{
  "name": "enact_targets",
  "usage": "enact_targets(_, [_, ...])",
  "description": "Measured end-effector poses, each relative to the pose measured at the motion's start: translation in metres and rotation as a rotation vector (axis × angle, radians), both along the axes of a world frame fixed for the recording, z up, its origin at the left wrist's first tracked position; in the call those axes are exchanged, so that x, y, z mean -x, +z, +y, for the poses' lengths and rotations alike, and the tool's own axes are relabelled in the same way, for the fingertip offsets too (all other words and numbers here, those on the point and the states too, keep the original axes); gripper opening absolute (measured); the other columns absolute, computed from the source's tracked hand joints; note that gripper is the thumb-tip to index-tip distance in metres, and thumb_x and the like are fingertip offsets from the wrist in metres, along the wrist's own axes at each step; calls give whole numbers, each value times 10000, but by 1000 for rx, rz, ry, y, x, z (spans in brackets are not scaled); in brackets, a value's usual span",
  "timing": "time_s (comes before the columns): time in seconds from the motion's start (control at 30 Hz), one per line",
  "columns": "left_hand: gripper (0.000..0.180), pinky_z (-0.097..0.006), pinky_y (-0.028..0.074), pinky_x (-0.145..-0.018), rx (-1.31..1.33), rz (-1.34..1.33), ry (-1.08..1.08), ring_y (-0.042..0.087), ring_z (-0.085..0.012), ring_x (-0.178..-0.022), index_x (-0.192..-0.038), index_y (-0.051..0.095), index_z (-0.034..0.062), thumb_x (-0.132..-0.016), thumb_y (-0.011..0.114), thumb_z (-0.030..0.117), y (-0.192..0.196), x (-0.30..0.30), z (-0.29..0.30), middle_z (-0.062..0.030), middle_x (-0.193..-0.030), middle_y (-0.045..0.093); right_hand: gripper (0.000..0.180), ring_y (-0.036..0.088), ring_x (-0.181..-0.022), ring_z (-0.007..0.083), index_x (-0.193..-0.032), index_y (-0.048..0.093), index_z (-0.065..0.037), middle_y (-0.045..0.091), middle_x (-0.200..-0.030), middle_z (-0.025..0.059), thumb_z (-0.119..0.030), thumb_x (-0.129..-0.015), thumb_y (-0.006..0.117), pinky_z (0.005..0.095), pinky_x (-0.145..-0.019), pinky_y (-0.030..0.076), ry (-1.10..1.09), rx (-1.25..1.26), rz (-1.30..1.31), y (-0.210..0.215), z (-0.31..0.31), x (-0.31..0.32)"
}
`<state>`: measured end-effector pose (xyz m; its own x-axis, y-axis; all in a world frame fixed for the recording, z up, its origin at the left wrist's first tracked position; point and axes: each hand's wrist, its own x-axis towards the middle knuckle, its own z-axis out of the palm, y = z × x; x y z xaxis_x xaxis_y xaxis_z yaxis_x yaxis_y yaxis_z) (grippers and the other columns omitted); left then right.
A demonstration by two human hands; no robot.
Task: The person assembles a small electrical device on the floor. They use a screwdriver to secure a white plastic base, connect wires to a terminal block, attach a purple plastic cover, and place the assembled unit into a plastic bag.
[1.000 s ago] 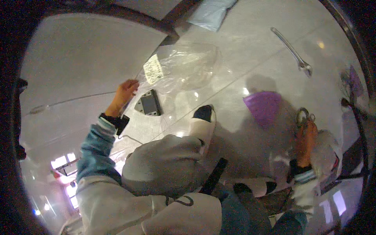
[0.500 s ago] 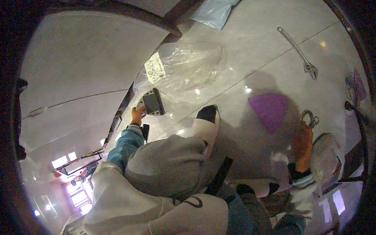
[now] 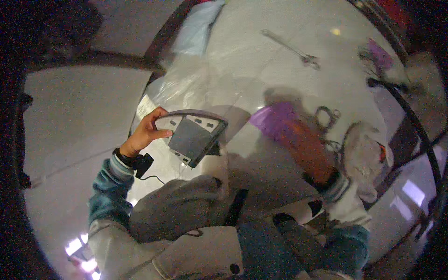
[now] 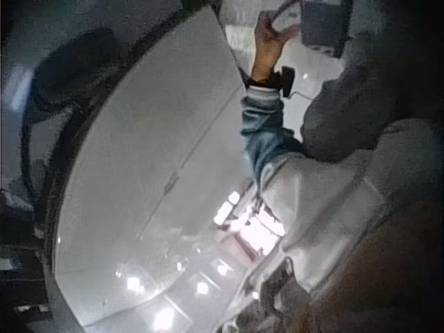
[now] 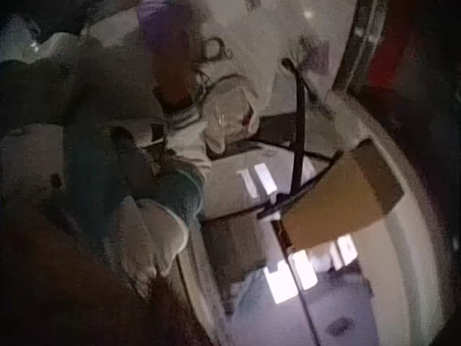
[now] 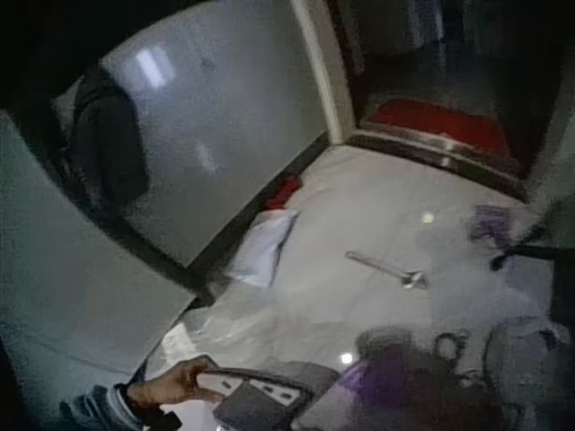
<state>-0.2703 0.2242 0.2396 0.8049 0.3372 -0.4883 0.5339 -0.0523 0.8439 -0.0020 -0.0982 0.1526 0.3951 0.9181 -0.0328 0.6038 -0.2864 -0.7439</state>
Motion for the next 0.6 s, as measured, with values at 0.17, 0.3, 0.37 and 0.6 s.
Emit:
enact_targets(0.17, [340,-216,401,-738,94,-108,-268,485,-79,-857,-995,536,32,-736,749,85,-1,-111,-20,2,-907,518,343,576,-956,288,-1144,515,-9,564,-1076,177,-249,-898,532,352,-819,465,-193,-168,264,42,19,-4])
enact_targets(0.3, [324,-212,418,-752,130,-128,-240,516,-79,-862,-997,538,32,-742,732,84,11,-136,-30,-7,-922,554,356,576,-908,195,-1186,488,-11,575,-1011,119,-268,-942,464,305,-748,486,-344,-264,654,67,31,-4])
enact_targets(0.37, [327,-209,421,-749,249,-84,-119,539,-87,-846,-1010,539,36,-748,721,107,14,-134,-33,-15,-916,580,349,544,-957,150,-1232,466,-23,557,-1071,73,-243,-968,405,285,-752,484,-343,-130,828,74,35,-5])
enact_targets(0.6, [398,-198,411,-664,241,-28,-9,551,-75,-764,-1056,527,37,-730,731,139,9,-107,-16,-12,-865,608,425,568,-922,165,-1252,412,-12,556,-1030,96,-194,-898,559,299,-766,489,-330,-241,1027,60,55,30])
